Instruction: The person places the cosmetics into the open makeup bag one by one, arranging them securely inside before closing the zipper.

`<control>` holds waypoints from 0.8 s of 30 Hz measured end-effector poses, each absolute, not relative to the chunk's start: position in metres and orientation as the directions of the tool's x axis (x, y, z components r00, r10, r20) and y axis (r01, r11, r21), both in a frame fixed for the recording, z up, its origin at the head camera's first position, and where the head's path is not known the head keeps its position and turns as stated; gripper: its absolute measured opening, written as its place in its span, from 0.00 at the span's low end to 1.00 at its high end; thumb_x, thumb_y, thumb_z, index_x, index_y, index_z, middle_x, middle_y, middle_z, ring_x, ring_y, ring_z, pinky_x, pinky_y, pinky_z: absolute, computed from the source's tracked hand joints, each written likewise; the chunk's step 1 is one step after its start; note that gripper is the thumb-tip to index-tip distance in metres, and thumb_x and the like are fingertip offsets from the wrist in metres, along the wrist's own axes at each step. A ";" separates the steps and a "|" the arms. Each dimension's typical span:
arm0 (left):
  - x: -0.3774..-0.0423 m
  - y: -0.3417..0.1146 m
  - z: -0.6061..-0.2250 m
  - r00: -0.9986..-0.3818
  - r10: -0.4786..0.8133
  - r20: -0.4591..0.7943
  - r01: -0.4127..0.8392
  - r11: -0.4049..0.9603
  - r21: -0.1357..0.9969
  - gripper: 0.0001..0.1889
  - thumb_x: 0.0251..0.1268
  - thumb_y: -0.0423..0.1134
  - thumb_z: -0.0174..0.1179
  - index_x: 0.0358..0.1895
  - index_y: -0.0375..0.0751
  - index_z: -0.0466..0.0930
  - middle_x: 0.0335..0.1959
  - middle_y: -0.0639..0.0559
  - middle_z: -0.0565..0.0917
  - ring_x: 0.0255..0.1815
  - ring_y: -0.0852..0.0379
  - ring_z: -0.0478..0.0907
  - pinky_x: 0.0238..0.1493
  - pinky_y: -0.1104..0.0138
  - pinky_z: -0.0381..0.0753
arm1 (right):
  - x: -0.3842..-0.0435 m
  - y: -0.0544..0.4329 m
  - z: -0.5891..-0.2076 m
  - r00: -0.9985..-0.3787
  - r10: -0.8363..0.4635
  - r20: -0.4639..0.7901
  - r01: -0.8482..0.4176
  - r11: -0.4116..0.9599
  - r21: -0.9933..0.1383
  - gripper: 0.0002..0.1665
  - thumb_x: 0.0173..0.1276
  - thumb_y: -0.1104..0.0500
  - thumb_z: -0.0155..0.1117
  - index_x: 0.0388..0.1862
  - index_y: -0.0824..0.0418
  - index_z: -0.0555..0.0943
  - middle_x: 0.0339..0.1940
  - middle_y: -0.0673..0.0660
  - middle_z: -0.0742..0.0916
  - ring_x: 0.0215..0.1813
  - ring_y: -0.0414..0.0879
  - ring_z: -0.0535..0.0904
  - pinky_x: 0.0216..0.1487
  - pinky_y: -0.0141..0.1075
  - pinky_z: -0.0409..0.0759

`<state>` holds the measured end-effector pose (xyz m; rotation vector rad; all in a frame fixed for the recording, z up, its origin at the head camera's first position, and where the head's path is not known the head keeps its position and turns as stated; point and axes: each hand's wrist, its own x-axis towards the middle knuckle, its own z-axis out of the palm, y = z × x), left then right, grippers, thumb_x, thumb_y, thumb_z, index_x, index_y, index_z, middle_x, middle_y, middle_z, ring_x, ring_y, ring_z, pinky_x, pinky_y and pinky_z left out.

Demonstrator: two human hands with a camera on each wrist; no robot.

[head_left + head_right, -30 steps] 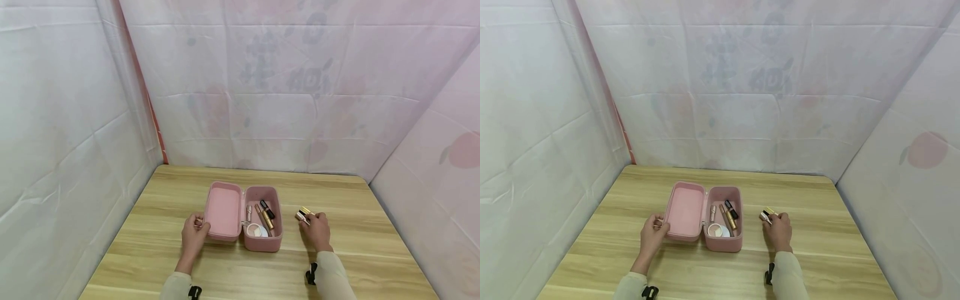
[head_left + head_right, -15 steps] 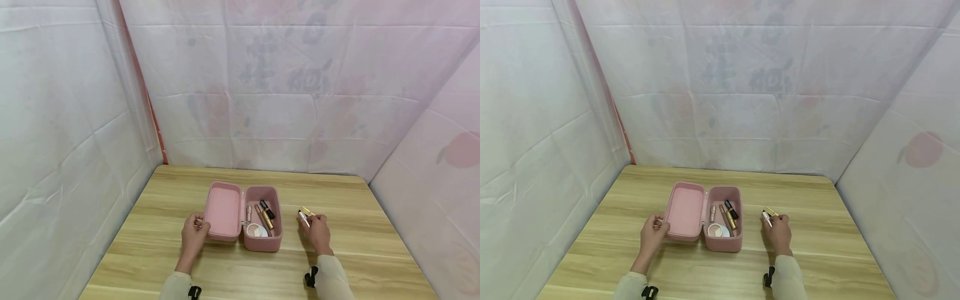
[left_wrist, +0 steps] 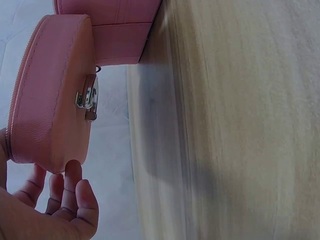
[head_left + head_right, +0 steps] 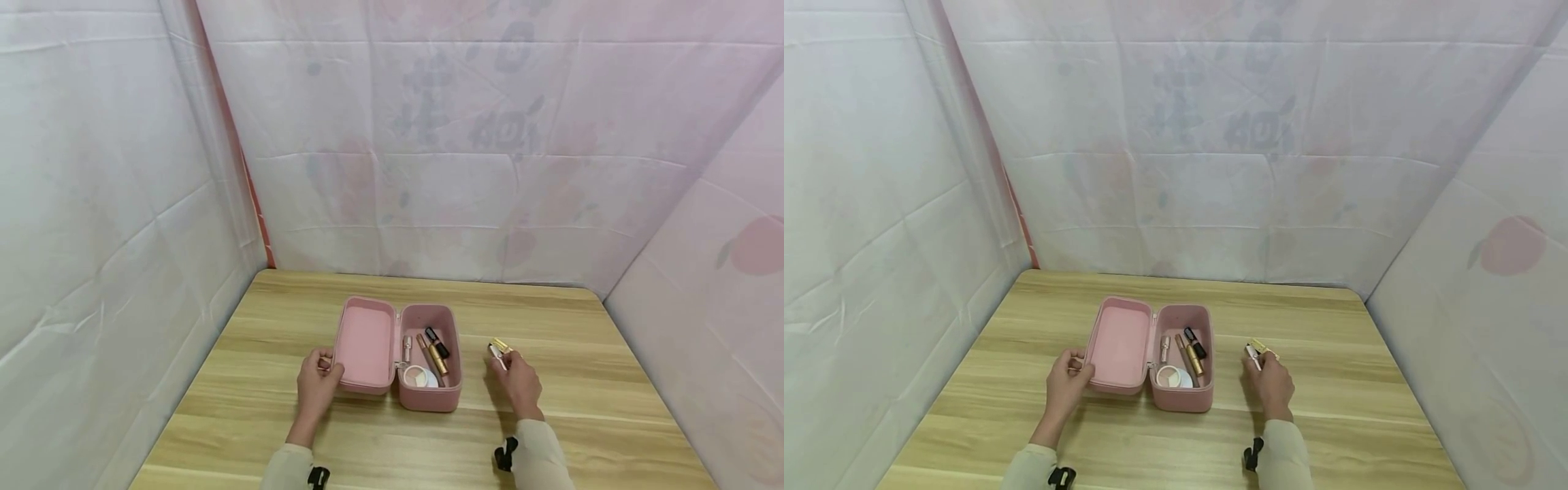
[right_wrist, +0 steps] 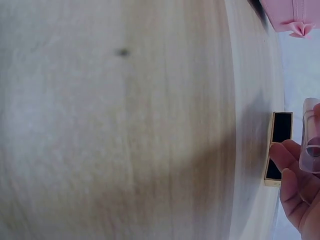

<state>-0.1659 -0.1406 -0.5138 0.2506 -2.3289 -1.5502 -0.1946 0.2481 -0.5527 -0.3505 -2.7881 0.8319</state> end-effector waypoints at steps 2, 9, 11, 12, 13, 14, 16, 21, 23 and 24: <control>-0.166 -0.140 -0.513 -0.931 -0.321 0.173 0.040 0.380 0.924 0.12 0.47 0.30 0.62 0.39 0.35 0.76 0.30 0.46 0.71 0.28 0.55 0.71 0.31 0.65 0.72 | -0.194 0.247 -0.551 -0.952 0.281 0.119 0.171 0.814 -0.555 0.15 0.59 0.52 0.59 0.36 0.63 0.75 0.26 0.61 0.80 0.25 0.53 0.73 0.22 0.46 0.69; -0.165 -0.141 -0.513 -0.932 -0.320 0.171 0.045 0.364 0.930 0.12 0.47 0.29 0.62 0.38 0.37 0.76 0.30 0.46 0.71 0.29 0.54 0.71 0.32 0.65 0.72 | -0.189 0.236 -0.537 -0.957 0.260 0.126 0.159 0.838 -0.523 0.15 0.59 0.52 0.60 0.34 0.64 0.76 0.25 0.57 0.77 0.24 0.50 0.71 0.19 0.40 0.66; -0.165 -0.140 -0.513 -0.931 -0.321 0.176 0.048 0.370 0.928 0.12 0.47 0.29 0.62 0.38 0.36 0.76 0.30 0.46 0.71 0.29 0.54 0.71 0.31 0.65 0.73 | -0.187 0.231 -0.533 -0.953 0.264 0.150 0.152 0.842 -0.518 0.15 0.58 0.52 0.61 0.34 0.64 0.77 0.25 0.57 0.77 0.24 0.49 0.71 0.19 0.40 0.66; -0.165 -0.140 -0.513 -0.930 -0.322 0.176 0.047 0.371 0.927 0.12 0.47 0.29 0.62 0.38 0.37 0.76 0.30 0.46 0.71 0.29 0.54 0.71 0.31 0.65 0.73 | -0.186 0.229 -0.531 -0.951 0.266 0.159 0.150 0.843 -0.516 0.15 0.57 0.52 0.61 0.33 0.64 0.77 0.25 0.57 0.77 0.24 0.50 0.71 0.19 0.40 0.67; -0.165 -0.140 -0.513 -0.930 -0.323 0.174 0.044 0.372 0.927 0.12 0.46 0.29 0.62 0.38 0.37 0.76 0.30 0.47 0.71 0.28 0.54 0.72 0.31 0.65 0.73 | -0.186 0.227 -0.529 -0.949 0.269 0.162 0.151 0.843 -0.516 0.15 0.57 0.52 0.61 0.33 0.64 0.77 0.25 0.58 0.77 0.24 0.50 0.71 0.18 0.41 0.67; -0.165 -0.140 -0.513 -0.930 -0.324 0.173 0.042 0.375 0.926 0.12 0.46 0.29 0.62 0.38 0.37 0.76 0.30 0.47 0.71 0.28 0.54 0.72 0.31 0.65 0.73 | -0.185 0.224 -0.527 -0.947 0.277 0.162 0.158 0.841 -0.517 0.14 0.56 0.52 0.61 0.33 0.63 0.77 0.25 0.58 0.77 0.24 0.50 0.71 0.18 0.41 0.67; -0.164 -0.140 -0.512 -0.931 -0.323 0.170 0.038 0.378 0.925 0.12 0.46 0.29 0.62 0.38 0.37 0.76 0.30 0.47 0.71 0.28 0.54 0.72 0.32 0.65 0.73 | -0.184 0.220 -0.524 -0.942 0.295 0.160 0.174 0.837 -0.518 0.14 0.55 0.53 0.60 0.32 0.63 0.77 0.25 0.58 0.76 0.24 0.50 0.71 0.18 0.41 0.66; -0.165 -0.140 -0.511 -0.934 -0.316 0.167 0.036 0.381 0.924 0.12 0.47 0.30 0.61 0.39 0.37 0.77 0.30 0.47 0.71 0.29 0.55 0.72 0.33 0.64 0.73 | -0.184 0.208 -0.517 -0.921 0.344 0.184 0.203 0.826 -0.525 0.14 0.53 0.53 0.59 0.32 0.64 0.77 0.27 0.60 0.76 0.23 0.52 0.71 0.19 0.44 0.67; -0.165 -0.140 -0.511 -0.934 -0.315 0.170 0.039 0.383 0.923 0.12 0.47 0.30 0.61 0.39 0.37 0.77 0.30 0.47 0.72 0.29 0.55 0.72 0.32 0.64 0.73 | -0.184 0.204 -0.513 -0.911 0.362 0.197 0.210 0.819 -0.533 0.15 0.53 0.54 0.59 0.33 0.65 0.78 0.30 0.62 0.76 0.23 0.53 0.72 0.19 0.45 0.67; -0.165 -0.140 -0.511 -0.933 -0.316 0.173 0.041 0.384 0.922 0.12 0.47 0.30 0.61 0.38 0.37 0.76 0.30 0.47 0.72 0.29 0.55 0.72 0.32 0.64 0.73 | -0.184 0.202 -0.511 -0.907 0.371 0.201 0.215 0.817 -0.534 0.16 0.53 0.54 0.59 0.34 0.65 0.78 0.31 0.62 0.76 0.23 0.53 0.72 0.19 0.45 0.67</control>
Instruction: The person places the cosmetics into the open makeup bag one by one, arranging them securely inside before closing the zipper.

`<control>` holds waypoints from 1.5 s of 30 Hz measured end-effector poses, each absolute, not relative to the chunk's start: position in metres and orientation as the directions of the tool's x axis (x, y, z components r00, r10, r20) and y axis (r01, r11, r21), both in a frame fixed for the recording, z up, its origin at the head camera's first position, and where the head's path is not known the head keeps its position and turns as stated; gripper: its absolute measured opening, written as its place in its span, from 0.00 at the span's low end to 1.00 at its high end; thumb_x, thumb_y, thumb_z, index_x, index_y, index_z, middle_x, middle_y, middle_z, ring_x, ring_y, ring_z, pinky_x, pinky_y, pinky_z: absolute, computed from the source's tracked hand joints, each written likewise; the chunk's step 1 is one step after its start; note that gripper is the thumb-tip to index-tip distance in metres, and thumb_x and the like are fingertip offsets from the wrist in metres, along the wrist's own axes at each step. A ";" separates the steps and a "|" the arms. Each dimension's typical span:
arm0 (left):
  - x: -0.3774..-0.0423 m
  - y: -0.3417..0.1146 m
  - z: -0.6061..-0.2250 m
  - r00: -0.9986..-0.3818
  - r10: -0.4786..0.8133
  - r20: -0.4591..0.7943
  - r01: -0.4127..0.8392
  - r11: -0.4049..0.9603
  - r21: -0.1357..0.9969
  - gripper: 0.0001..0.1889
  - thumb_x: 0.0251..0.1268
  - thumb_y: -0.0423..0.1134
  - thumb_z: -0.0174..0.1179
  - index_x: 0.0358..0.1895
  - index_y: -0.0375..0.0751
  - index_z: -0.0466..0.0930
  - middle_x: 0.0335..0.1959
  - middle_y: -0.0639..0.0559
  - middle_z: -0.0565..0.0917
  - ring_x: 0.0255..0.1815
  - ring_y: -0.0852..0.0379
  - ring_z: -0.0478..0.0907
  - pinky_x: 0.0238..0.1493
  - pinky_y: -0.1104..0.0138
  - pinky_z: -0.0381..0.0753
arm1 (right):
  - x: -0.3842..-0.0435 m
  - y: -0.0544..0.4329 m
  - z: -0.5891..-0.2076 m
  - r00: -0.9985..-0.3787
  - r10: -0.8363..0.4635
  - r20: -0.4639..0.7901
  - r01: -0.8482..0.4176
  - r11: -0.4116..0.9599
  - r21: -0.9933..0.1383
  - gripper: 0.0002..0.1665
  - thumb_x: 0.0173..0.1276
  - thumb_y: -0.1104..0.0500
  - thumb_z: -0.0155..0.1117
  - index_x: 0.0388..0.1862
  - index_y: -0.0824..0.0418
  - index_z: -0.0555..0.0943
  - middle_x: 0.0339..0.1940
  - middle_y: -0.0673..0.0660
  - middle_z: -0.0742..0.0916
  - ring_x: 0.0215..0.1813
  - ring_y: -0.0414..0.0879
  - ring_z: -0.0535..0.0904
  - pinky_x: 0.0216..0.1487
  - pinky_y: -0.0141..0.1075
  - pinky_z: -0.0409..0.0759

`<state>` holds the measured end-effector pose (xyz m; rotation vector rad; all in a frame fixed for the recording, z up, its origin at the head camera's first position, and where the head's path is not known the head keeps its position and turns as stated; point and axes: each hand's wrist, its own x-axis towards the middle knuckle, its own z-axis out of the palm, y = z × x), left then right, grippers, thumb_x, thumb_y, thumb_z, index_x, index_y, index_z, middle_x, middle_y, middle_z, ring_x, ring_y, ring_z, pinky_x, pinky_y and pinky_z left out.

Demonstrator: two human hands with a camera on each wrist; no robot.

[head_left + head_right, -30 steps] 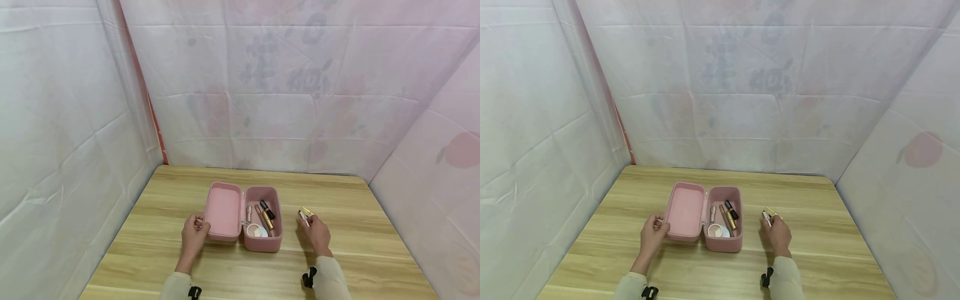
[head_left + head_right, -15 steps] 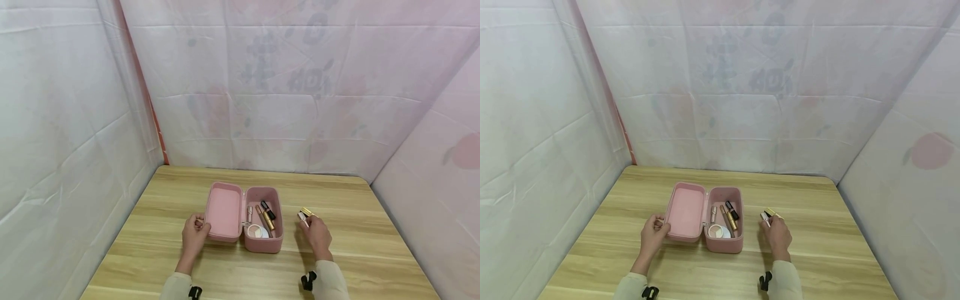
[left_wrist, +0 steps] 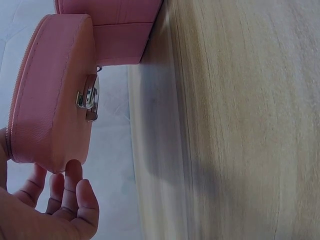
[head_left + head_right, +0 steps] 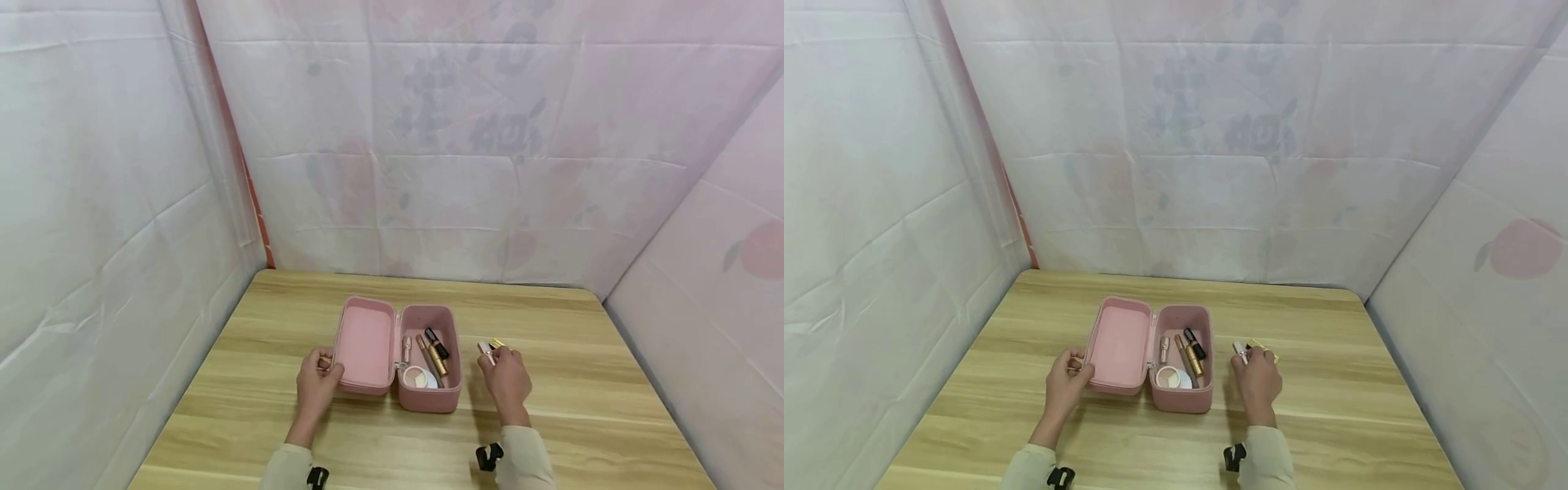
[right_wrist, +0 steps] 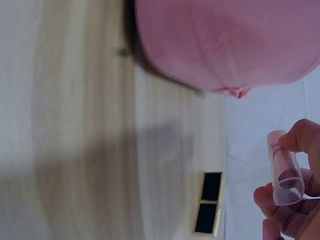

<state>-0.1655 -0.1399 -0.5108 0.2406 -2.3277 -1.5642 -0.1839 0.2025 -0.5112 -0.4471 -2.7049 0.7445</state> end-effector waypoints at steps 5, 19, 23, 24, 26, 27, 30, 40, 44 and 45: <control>-0.166 -0.139 -0.512 -0.928 -0.321 0.188 0.050 0.393 0.918 0.12 0.47 0.30 0.62 0.38 0.38 0.76 0.30 0.46 0.71 0.28 0.54 0.72 0.31 0.64 0.72 | -0.184 0.196 -0.503 -0.897 0.393 0.201 0.232 0.807 -0.543 0.18 0.54 0.54 0.59 0.37 0.67 0.78 0.34 0.64 0.76 0.23 0.54 0.72 0.19 0.47 0.68; -0.164 -0.139 -0.511 -0.932 -0.316 0.176 0.044 0.384 0.922 0.12 0.47 0.30 0.61 0.39 0.37 0.76 0.30 0.47 0.71 0.29 0.54 0.72 0.32 0.63 0.72 | -0.186 0.184 -0.486 -0.893 0.393 0.220 0.198 0.781 -0.592 0.16 0.53 0.54 0.59 0.34 0.66 0.78 0.34 0.64 0.76 0.26 0.56 0.73 0.21 0.48 0.69; -0.164 -0.139 -0.511 -0.933 -0.318 0.169 0.038 0.381 0.924 0.12 0.48 0.31 0.61 0.39 0.37 0.76 0.31 0.47 0.71 0.29 0.54 0.72 0.32 0.64 0.73 | -0.188 0.180 -0.481 -0.894 0.371 0.251 0.170 0.799 -0.577 0.17 0.53 0.54 0.59 0.33 0.67 0.78 0.34 0.64 0.77 0.25 0.56 0.74 0.20 0.48 0.71; -0.164 -0.139 -0.511 -0.933 -0.318 0.167 0.037 0.379 0.925 0.12 0.48 0.31 0.61 0.39 0.37 0.76 0.31 0.46 0.71 0.29 0.54 0.72 0.32 0.64 0.73 | -0.188 0.179 -0.479 -0.896 0.365 0.251 0.167 0.802 -0.573 0.17 0.53 0.53 0.59 0.33 0.67 0.79 0.34 0.64 0.77 0.25 0.55 0.74 0.20 0.48 0.70; -0.164 -0.139 -0.510 -0.934 -0.317 0.165 0.035 0.377 0.926 0.12 0.48 0.31 0.61 0.38 0.38 0.76 0.31 0.46 0.71 0.29 0.54 0.72 0.32 0.64 0.73 | -0.189 0.176 -0.477 -0.901 0.358 0.244 0.166 0.806 -0.568 0.18 0.53 0.53 0.59 0.33 0.67 0.79 0.35 0.64 0.77 0.24 0.55 0.74 0.20 0.47 0.71; -0.164 -0.139 -0.510 -0.934 -0.316 0.164 0.035 0.376 0.926 0.12 0.48 0.31 0.61 0.38 0.38 0.76 0.31 0.46 0.71 0.29 0.54 0.72 0.31 0.64 0.73 | -0.189 0.175 -0.475 -0.904 0.357 0.238 0.169 0.805 -0.568 0.18 0.53 0.52 0.60 0.33 0.67 0.79 0.36 0.64 0.77 0.25 0.55 0.74 0.20 0.48 0.71; -0.164 -0.139 -0.510 -0.935 -0.315 0.161 0.033 0.377 0.926 0.11 0.48 0.31 0.61 0.38 0.38 0.76 0.31 0.46 0.70 0.29 0.54 0.72 0.32 0.64 0.73 | -0.190 0.170 -0.471 -0.908 0.359 0.217 0.180 0.801 -0.570 0.19 0.54 0.51 0.60 0.34 0.67 0.79 0.39 0.65 0.76 0.26 0.55 0.75 0.21 0.49 0.71; -0.164 -0.139 -0.511 -0.933 -0.317 0.170 0.040 0.378 0.925 0.12 0.48 0.31 0.61 0.39 0.36 0.76 0.31 0.46 0.71 0.29 0.54 0.71 0.32 0.64 0.72 | -0.196 0.148 -0.467 -0.915 0.351 0.202 0.179 0.798 -0.576 0.19 0.58 0.48 0.61 0.37 0.65 0.79 0.39 0.65 0.78 0.29 0.56 0.76 0.24 0.50 0.72; -0.164 -0.139 -0.512 -0.932 -0.323 0.164 0.033 0.375 0.927 0.12 0.47 0.31 0.61 0.39 0.36 0.76 0.31 0.46 0.71 0.29 0.55 0.71 0.32 0.65 0.72 | -0.199 0.141 -0.468 -0.919 0.345 0.192 0.177 0.795 -0.581 0.19 0.57 0.48 0.63 0.34 0.64 0.78 0.37 0.64 0.78 0.32 0.56 0.76 0.26 0.50 0.72; -0.164 -0.139 -0.512 -0.932 -0.325 0.162 0.030 0.374 0.927 0.12 0.47 0.31 0.61 0.39 0.36 0.76 0.31 0.46 0.71 0.29 0.55 0.71 0.32 0.65 0.72 | -0.199 0.140 -0.468 -0.920 0.342 0.191 0.174 0.794 -0.583 0.19 0.57 0.48 0.63 0.34 0.64 0.78 0.38 0.64 0.78 0.32 0.56 0.76 0.26 0.49 0.72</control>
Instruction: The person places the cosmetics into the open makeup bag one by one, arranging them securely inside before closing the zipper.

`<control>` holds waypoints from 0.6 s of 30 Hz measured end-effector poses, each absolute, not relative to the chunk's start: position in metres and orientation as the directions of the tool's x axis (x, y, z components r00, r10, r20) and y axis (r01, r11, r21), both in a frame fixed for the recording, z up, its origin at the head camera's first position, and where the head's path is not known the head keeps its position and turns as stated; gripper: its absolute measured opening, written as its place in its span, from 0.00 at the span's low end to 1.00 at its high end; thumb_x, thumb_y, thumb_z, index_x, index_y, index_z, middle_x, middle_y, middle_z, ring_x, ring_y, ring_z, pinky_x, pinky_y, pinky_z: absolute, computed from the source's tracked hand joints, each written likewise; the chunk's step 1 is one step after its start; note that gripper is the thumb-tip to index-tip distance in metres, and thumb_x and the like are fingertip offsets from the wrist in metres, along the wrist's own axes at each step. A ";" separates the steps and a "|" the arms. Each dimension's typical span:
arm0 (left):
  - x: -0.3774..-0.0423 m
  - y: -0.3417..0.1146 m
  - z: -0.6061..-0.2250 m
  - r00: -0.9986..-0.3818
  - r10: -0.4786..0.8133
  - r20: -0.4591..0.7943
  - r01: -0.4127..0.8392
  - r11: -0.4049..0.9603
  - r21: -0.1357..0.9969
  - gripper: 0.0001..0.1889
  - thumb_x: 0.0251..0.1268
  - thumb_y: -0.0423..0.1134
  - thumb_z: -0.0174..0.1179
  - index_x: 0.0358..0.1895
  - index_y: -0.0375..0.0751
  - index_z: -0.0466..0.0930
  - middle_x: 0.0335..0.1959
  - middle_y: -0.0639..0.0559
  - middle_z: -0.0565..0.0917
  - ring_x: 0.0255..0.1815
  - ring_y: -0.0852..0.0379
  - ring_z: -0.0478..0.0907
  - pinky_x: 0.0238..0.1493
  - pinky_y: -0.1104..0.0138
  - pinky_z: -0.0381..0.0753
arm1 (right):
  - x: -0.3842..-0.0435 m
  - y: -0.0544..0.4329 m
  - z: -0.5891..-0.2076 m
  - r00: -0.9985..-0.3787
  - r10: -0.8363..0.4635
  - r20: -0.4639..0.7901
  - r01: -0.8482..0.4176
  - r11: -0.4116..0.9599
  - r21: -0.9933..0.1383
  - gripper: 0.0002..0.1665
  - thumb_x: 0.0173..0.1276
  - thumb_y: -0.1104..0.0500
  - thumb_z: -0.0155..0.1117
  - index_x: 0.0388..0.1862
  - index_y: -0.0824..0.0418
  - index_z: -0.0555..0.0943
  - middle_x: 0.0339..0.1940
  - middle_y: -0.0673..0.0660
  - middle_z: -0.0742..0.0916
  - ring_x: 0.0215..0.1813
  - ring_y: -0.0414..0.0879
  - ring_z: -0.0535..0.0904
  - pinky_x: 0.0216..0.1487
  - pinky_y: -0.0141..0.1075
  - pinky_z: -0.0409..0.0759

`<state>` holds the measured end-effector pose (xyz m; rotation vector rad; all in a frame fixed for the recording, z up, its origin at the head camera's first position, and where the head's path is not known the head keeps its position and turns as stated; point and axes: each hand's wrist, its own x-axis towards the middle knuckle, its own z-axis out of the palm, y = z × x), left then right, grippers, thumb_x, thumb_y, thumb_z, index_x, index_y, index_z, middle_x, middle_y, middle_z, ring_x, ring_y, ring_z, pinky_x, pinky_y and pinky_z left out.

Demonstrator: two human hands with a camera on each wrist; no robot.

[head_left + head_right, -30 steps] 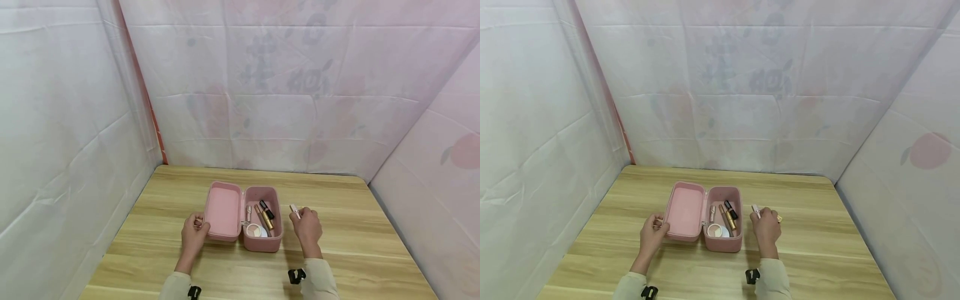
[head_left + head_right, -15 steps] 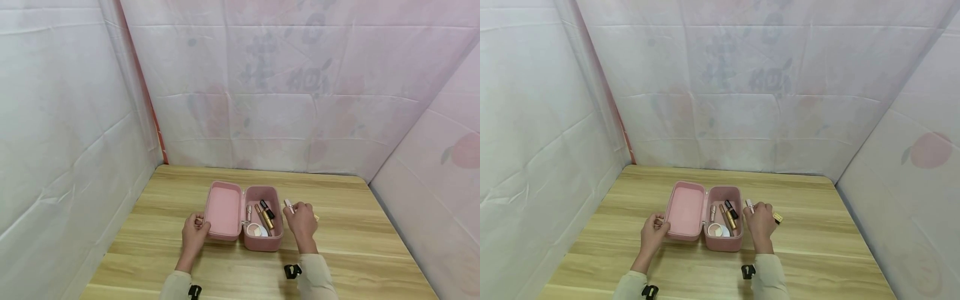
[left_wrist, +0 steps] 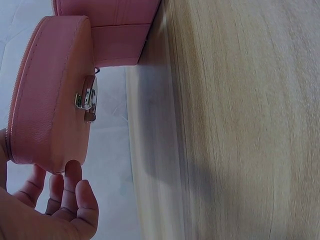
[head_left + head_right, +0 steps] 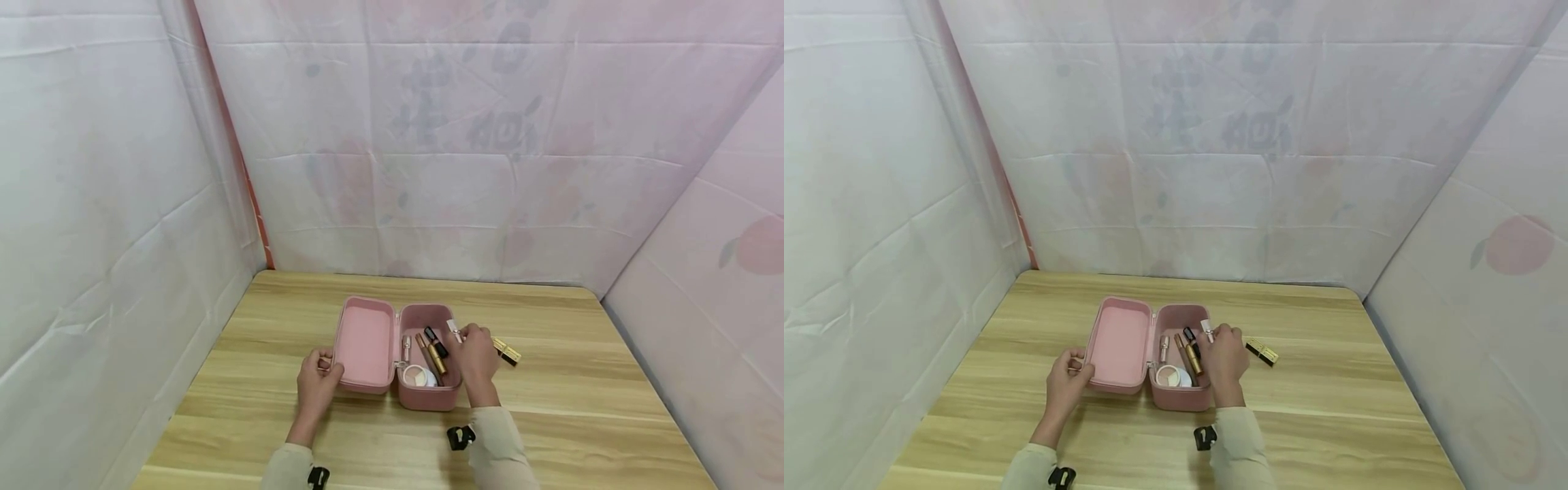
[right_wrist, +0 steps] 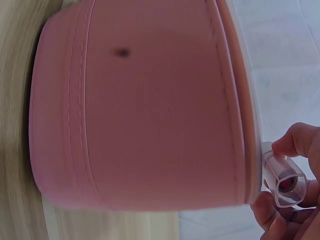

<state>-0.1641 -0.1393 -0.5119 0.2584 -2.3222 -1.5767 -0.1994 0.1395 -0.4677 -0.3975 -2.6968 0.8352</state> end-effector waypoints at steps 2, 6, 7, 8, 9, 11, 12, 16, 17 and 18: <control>-0.164 -0.139 -0.512 -0.931 -0.327 0.160 0.028 0.373 0.928 0.12 0.47 0.31 0.61 0.39 0.36 0.76 0.30 0.46 0.71 0.29 0.55 0.71 0.32 0.65 0.72 | -0.200 0.136 -0.468 -0.919 0.343 0.195 0.172 0.794 -0.583 0.19 0.56 0.48 0.63 0.33 0.64 0.78 0.37 0.63 0.78 0.31 0.56 0.75 0.26 0.49 0.72; -0.164 -0.139 -0.513 -0.931 -0.327 0.161 0.029 0.374 0.927 0.12 0.47 0.31 0.61 0.39 0.37 0.76 0.30 0.47 0.71 0.29 0.54 0.72 0.32 0.64 0.72 | -0.201 0.130 -0.468 -0.916 0.348 0.200 0.175 0.794 -0.582 0.18 0.57 0.48 0.64 0.32 0.63 0.78 0.36 0.62 0.78 0.30 0.55 0.75 0.24 0.49 0.71; -0.164 -0.139 -0.513 -0.931 -0.327 0.162 0.030 0.375 0.927 0.12 0.47 0.31 0.61 0.39 0.37 0.76 0.31 0.47 0.71 0.29 0.54 0.72 0.32 0.64 0.73 | -0.201 0.129 -0.469 -0.915 0.351 0.200 0.179 0.795 -0.580 0.18 0.57 0.47 0.64 0.32 0.62 0.78 0.35 0.62 0.78 0.29 0.55 0.75 0.24 0.48 0.71; -0.164 -0.140 -0.514 -0.931 -0.328 0.160 0.027 0.375 0.927 0.12 0.47 0.31 0.61 0.39 0.37 0.76 0.31 0.47 0.71 0.29 0.54 0.72 0.32 0.64 0.73 | -0.202 0.127 -0.470 -0.914 0.354 0.200 0.180 0.794 -0.581 0.18 0.57 0.47 0.64 0.31 0.62 0.77 0.35 0.62 0.77 0.28 0.54 0.74 0.23 0.48 0.71; -0.164 -0.140 -0.514 -0.931 -0.328 0.158 0.026 0.374 0.927 0.12 0.47 0.31 0.61 0.39 0.37 0.76 0.31 0.47 0.71 0.29 0.54 0.72 0.32 0.64 0.73 | -0.203 0.126 -0.471 -0.914 0.353 0.201 0.180 0.795 -0.579 0.19 0.57 0.47 0.64 0.30 0.62 0.77 0.35 0.62 0.77 0.27 0.54 0.74 0.23 0.48 0.70; -0.165 -0.141 -0.515 -0.932 -0.327 0.156 0.024 0.374 0.927 0.12 0.48 0.31 0.61 0.39 0.37 0.76 0.31 0.47 0.71 0.29 0.54 0.72 0.32 0.64 0.73 | -0.206 0.124 -0.472 -0.911 0.356 0.210 0.182 0.800 -0.571 0.19 0.57 0.46 0.64 0.28 0.62 0.76 0.36 0.63 0.76 0.27 0.54 0.74 0.22 0.48 0.70; -0.165 -0.141 -0.515 -0.932 -0.327 0.155 0.024 0.372 0.928 0.12 0.48 0.31 0.61 0.39 0.37 0.76 0.31 0.47 0.71 0.29 0.54 0.72 0.32 0.64 0.73 | -0.207 0.122 -0.473 -0.909 0.357 0.215 0.181 0.802 -0.569 0.19 0.56 0.46 0.64 0.27 0.62 0.76 0.36 0.63 0.76 0.27 0.55 0.74 0.23 0.48 0.70; -0.165 -0.141 -0.516 -0.933 -0.323 0.160 0.031 0.369 0.929 0.12 0.48 0.31 0.61 0.39 0.37 0.76 0.31 0.46 0.71 0.29 0.54 0.72 0.32 0.64 0.73 | -0.211 0.119 -0.475 -0.906 0.356 0.229 0.176 0.808 -0.562 0.19 0.56 0.46 0.65 0.25 0.61 0.75 0.41 0.65 0.75 0.34 0.57 0.74 0.27 0.50 0.72; -0.165 -0.140 -0.516 -0.933 -0.323 0.161 0.033 0.369 0.929 0.12 0.48 0.31 0.61 0.39 0.37 0.76 0.31 0.46 0.71 0.29 0.54 0.72 0.32 0.64 0.73 | -0.212 0.118 -0.476 -0.907 0.356 0.226 0.176 0.807 -0.564 0.19 0.56 0.47 0.65 0.24 0.62 0.74 0.42 0.66 0.74 0.36 0.58 0.74 0.27 0.51 0.72; -0.165 -0.140 -0.516 -0.933 -0.322 0.162 0.035 0.368 0.929 0.12 0.48 0.31 0.61 0.39 0.37 0.76 0.31 0.46 0.71 0.29 0.54 0.72 0.32 0.64 0.73 | -0.213 0.118 -0.476 -0.906 0.360 0.222 0.180 0.804 -0.566 0.19 0.55 0.47 0.65 0.24 0.62 0.74 0.42 0.66 0.74 0.38 0.59 0.74 0.28 0.52 0.72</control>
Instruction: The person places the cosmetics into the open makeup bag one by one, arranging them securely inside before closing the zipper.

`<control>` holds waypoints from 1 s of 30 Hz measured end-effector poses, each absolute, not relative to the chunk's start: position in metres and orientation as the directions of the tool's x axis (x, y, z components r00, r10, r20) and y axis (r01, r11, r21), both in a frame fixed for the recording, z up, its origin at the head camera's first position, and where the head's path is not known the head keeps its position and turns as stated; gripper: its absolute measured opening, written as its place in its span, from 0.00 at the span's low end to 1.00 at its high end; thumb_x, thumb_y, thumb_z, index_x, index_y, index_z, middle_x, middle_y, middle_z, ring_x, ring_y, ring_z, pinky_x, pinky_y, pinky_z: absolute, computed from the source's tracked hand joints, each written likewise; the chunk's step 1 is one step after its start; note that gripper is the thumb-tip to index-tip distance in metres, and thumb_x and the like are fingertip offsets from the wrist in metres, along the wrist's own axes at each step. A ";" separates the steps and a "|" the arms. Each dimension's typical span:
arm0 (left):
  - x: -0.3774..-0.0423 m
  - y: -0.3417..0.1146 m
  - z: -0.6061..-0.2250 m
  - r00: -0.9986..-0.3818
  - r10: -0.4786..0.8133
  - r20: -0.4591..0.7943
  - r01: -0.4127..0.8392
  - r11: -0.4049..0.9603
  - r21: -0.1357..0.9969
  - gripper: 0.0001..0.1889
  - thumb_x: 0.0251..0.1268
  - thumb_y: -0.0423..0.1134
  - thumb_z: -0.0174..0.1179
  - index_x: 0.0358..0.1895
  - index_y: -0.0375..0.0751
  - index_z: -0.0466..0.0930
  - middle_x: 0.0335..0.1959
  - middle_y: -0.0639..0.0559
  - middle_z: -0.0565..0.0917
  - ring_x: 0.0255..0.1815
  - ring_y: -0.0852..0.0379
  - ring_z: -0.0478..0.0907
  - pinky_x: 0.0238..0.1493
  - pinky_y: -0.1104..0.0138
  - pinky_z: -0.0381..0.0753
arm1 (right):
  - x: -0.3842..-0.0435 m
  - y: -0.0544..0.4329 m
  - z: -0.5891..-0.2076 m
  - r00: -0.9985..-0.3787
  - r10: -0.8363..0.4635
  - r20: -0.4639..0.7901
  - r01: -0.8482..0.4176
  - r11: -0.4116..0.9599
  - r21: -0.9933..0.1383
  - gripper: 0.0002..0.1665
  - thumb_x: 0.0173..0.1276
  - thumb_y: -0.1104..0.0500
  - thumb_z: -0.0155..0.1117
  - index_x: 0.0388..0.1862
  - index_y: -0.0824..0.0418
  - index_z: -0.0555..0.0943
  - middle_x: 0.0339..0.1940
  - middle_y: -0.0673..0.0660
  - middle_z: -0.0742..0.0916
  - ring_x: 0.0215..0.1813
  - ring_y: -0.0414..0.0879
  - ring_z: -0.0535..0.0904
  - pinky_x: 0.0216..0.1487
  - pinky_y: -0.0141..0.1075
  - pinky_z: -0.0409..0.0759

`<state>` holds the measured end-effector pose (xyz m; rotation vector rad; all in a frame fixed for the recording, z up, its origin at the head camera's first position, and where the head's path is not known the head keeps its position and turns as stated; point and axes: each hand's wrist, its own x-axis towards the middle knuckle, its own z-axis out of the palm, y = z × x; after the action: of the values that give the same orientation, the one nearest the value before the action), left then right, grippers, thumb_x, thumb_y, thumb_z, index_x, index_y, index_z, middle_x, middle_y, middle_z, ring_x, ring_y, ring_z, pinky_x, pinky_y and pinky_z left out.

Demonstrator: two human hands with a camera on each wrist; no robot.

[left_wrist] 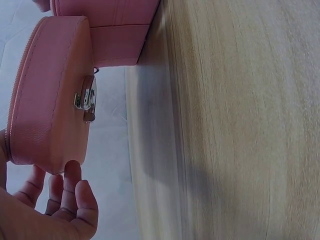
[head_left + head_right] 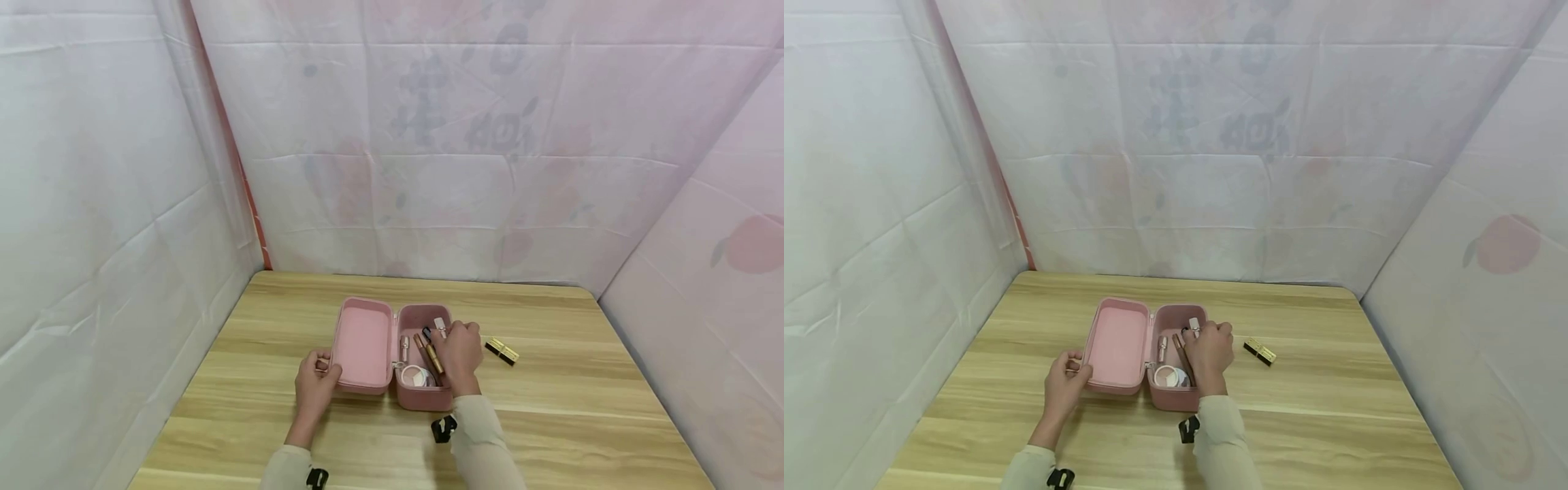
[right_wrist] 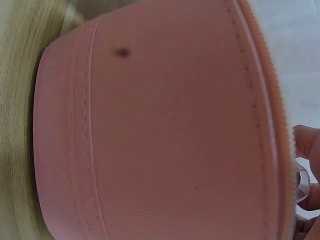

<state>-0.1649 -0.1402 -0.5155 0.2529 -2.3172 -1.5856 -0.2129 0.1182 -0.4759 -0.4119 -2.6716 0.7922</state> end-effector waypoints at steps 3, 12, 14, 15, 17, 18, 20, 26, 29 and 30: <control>-0.164 -0.140 -0.516 -0.934 -0.318 0.163 0.037 0.368 0.929 0.12 0.48 0.31 0.61 0.39 0.37 0.76 0.31 0.46 0.71 0.29 0.54 0.72 0.32 0.64 0.73 | -0.213 0.119 -0.477 -0.904 0.374 0.209 0.200 0.800 -0.566 0.19 0.55 0.47 0.66 0.22 0.61 0.74 0.43 0.66 0.74 0.41 0.60 0.73 0.29 0.52 0.72; -0.162 -0.140 -0.515 -0.935 -0.320 0.152 0.028 0.362 0.932 0.12 0.48 0.31 0.61 0.40 0.37 0.76 0.32 0.46 0.71 0.30 0.53 0.72 0.33 0.63 0.73 | -0.211 0.122 -0.478 -0.906 0.382 0.184 0.219 0.793 -0.568 0.22 0.53 0.46 0.68 0.30 0.64 0.77 0.43 0.66 0.74 0.38 0.58 0.73 0.29 0.52 0.72; -0.162 -0.140 -0.515 -0.935 -0.321 0.152 0.026 0.363 0.931 0.13 0.48 0.31 0.61 0.40 0.37 0.76 0.32 0.46 0.71 0.30 0.53 0.72 0.33 0.63 0.73 | -0.211 0.123 -0.477 -0.907 0.380 0.180 0.219 0.792 -0.570 0.23 0.54 0.45 0.68 0.34 0.64 0.78 0.43 0.66 0.74 0.38 0.58 0.73 0.29 0.52 0.72; -0.162 -0.140 -0.515 -0.935 -0.322 0.150 0.024 0.363 0.931 0.13 0.48 0.31 0.61 0.40 0.37 0.76 0.32 0.46 0.71 0.30 0.53 0.72 0.33 0.63 0.73 | -0.210 0.124 -0.477 -0.907 0.380 0.181 0.218 0.792 -0.570 0.23 0.54 0.45 0.68 0.35 0.64 0.78 0.43 0.66 0.74 0.38 0.58 0.73 0.29 0.52 0.72; -0.162 -0.140 -0.514 -0.934 -0.326 0.147 0.020 0.363 0.931 0.13 0.48 0.31 0.61 0.40 0.37 0.76 0.31 0.46 0.71 0.30 0.54 0.72 0.33 0.63 0.73 | -0.210 0.125 -0.476 -0.912 0.369 0.177 0.212 0.796 -0.567 0.23 0.55 0.45 0.67 0.37 0.64 0.79 0.43 0.65 0.75 0.39 0.58 0.74 0.29 0.53 0.73; -0.162 -0.140 -0.514 -0.934 -0.327 0.146 0.018 0.364 0.931 0.13 0.48 0.31 0.61 0.40 0.37 0.76 0.31 0.46 0.71 0.30 0.54 0.72 0.33 0.64 0.73 | -0.209 0.126 -0.475 -0.916 0.359 0.177 0.205 0.800 -0.565 0.23 0.55 0.45 0.66 0.38 0.64 0.79 0.44 0.65 0.75 0.39 0.58 0.74 0.30 0.53 0.73; -0.162 -0.140 -0.515 -0.934 -0.328 0.144 0.016 0.365 0.931 0.13 0.48 0.31 0.61 0.40 0.37 0.76 0.31 0.46 0.71 0.30 0.54 0.72 0.33 0.64 0.74 | -0.208 0.128 -0.472 -0.930 0.319 0.182 0.170 0.814 -0.556 0.23 0.57 0.47 0.65 0.40 0.64 0.79 0.44 0.65 0.75 0.40 0.58 0.74 0.31 0.53 0.74; -0.162 -0.140 -0.515 -0.933 -0.326 0.153 0.025 0.365 0.930 0.13 0.48 0.31 0.61 0.39 0.37 0.76 0.31 0.46 0.71 0.29 0.54 0.72 0.33 0.64 0.73 | -0.201 0.134 -0.456 -0.983 0.009 0.185 -0.072 0.903 -0.424 0.23 0.59 0.52 0.64 0.50 0.63 0.79 0.48 0.68 0.77 0.46 0.63 0.74 0.38 0.57 0.74; -0.162 -0.139 -0.515 -0.933 -0.325 0.153 0.027 0.361 0.932 0.13 0.48 0.31 0.61 0.40 0.37 0.76 0.31 0.46 0.71 0.29 0.54 0.72 0.33 0.64 0.73 | -0.198 0.136 -0.450 -0.985 -0.110 0.134 -0.154 0.911 -0.383 0.26 0.58 0.53 0.65 0.54 0.61 0.77 0.51 0.68 0.76 0.50 0.65 0.72 0.41 0.60 0.71; -0.162 -0.139 -0.515 -0.934 -0.324 0.152 0.026 0.362 0.932 0.13 0.48 0.31 0.61 0.40 0.37 0.76 0.31 0.46 0.71 0.29 0.54 0.72 0.32 0.64 0.73 | -0.198 0.136 -0.449 -0.985 -0.127 0.116 -0.162 0.909 -0.384 0.26 0.58 0.53 0.65 0.55 0.61 0.77 0.52 0.68 0.76 0.51 0.65 0.72 0.42 0.60 0.71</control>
<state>-0.1623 -0.1395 -0.5148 0.2632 -2.3177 -1.5945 -0.1977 0.1364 -0.4493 0.2267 -2.9831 0.6120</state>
